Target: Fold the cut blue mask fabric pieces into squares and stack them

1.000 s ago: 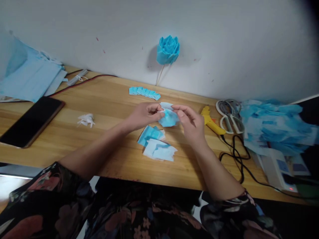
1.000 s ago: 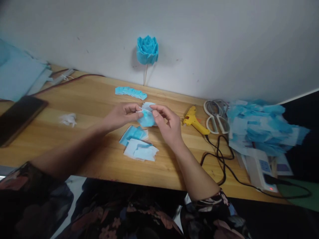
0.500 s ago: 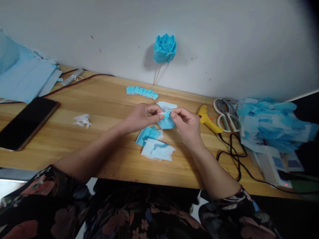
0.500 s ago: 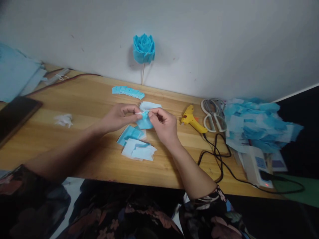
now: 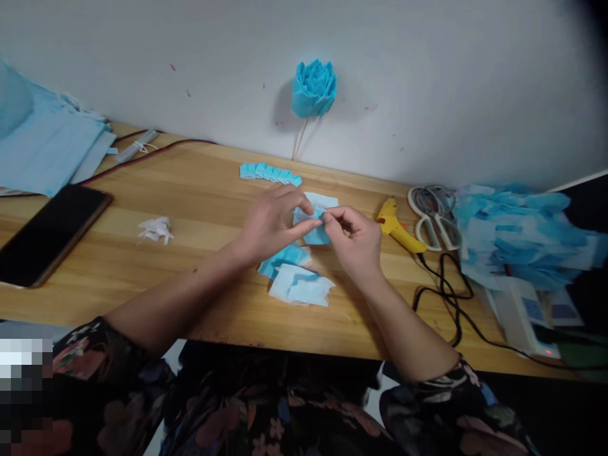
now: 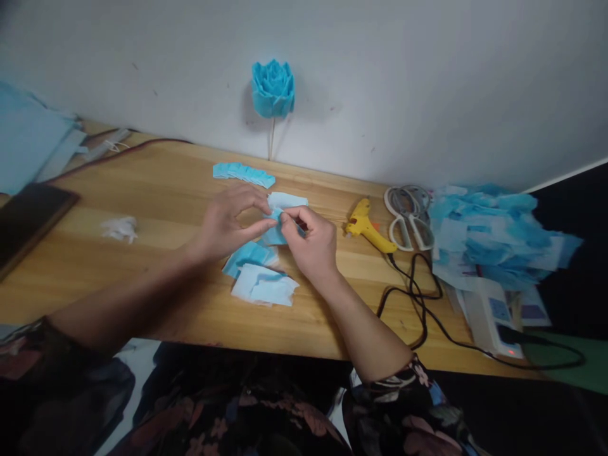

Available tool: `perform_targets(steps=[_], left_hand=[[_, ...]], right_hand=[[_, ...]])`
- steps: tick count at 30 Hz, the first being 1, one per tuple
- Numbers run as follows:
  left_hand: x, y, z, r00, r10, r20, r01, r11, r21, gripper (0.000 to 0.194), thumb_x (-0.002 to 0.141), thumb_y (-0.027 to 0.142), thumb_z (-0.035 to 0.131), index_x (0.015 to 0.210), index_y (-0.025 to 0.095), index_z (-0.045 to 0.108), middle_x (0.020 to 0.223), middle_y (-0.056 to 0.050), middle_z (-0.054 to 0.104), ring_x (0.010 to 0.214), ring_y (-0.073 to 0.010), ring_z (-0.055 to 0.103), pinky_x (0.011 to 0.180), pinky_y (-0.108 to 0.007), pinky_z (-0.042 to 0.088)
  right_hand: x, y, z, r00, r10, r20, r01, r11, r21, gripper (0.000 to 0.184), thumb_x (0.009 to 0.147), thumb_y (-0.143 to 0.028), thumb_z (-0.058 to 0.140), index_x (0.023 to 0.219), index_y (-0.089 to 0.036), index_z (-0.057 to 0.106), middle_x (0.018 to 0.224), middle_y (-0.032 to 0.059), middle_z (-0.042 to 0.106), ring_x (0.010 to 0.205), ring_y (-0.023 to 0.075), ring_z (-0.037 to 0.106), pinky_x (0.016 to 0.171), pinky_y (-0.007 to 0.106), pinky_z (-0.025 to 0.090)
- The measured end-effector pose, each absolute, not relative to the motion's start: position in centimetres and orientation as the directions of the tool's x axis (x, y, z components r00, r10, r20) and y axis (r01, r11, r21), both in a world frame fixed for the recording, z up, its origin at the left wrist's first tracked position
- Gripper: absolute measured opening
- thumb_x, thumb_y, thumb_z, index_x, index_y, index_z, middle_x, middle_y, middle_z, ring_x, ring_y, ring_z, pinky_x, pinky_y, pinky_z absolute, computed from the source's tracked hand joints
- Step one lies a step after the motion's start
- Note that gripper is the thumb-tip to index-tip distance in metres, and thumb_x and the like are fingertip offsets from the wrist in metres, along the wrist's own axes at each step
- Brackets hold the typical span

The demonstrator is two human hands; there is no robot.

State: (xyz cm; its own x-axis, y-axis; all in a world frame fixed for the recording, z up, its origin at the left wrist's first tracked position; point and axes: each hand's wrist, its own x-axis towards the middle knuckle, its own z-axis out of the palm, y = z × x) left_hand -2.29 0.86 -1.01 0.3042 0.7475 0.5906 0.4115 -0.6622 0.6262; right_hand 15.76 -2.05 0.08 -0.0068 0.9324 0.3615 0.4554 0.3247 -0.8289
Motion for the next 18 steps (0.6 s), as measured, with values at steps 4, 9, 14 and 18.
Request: perform_targets(steps=[4,9,14,18], left_hand=[[-2.25,0.98,-1.44,0.309,0.748,0.587,0.441,-0.660,0.608,0.015,0.089,0.034,0.070,0.084,0.020,0.067,0.090,-0.006,0.074,0.092,-0.0223,0.067,0.087,-0.037,0.050],[-2.18,0.97,-1.50,0.314,0.725,0.613,0.451,-0.682,0.576,0.012,0.091,0.026,0.063,0.082,0.020,0.068,0.086,-0.005,0.073,0.088,-0.0218,0.066,0.082,-0.036,0.048],[-2.00,0.71,-1.26,0.308,0.734,0.605,0.479,-0.669,0.568,0.011,0.088,0.020,0.060,0.078,0.020,0.065,0.084,-0.005,0.073,0.086,-0.0218,0.065,0.082,-0.037,0.047],[-1.79,0.58,-1.22,0.275,0.759,0.591,0.450,-0.644,0.618,0.010,0.083,0.016,0.059,0.074,0.020,0.061,0.080,-0.004,0.069,0.082,-0.0202,0.062,0.077,-0.035,0.046]], right_hand=[[15.66,-2.18,0.01,-0.036,0.916,0.401,0.512,0.361,-0.780,0.016,0.087,-0.028,0.060,0.075,-0.023,0.070,0.068,-0.0017,0.070,0.062,0.0138,0.059,0.063,0.029,0.047],[15.61,-2.29,-0.09,-0.072,0.892,0.446,0.554,0.408,-0.726,0.016,0.089,-0.027,0.061,0.076,-0.024,0.070,0.072,-0.0004,0.073,0.065,0.0152,0.062,0.066,0.030,0.049],[15.47,-2.46,0.01,-0.096,0.880,0.466,0.582,0.429,-0.691,0.017,0.088,-0.024,0.060,0.075,-0.024,0.070,0.073,0.0000,0.074,0.065,0.0155,0.063,0.067,0.031,0.049],[15.35,-2.50,-0.02,-0.088,0.893,0.441,0.551,0.413,-0.725,0.017,0.088,-0.026,0.060,0.075,-0.023,0.071,0.072,0.0000,0.073,0.065,0.0152,0.061,0.068,0.031,0.048]])
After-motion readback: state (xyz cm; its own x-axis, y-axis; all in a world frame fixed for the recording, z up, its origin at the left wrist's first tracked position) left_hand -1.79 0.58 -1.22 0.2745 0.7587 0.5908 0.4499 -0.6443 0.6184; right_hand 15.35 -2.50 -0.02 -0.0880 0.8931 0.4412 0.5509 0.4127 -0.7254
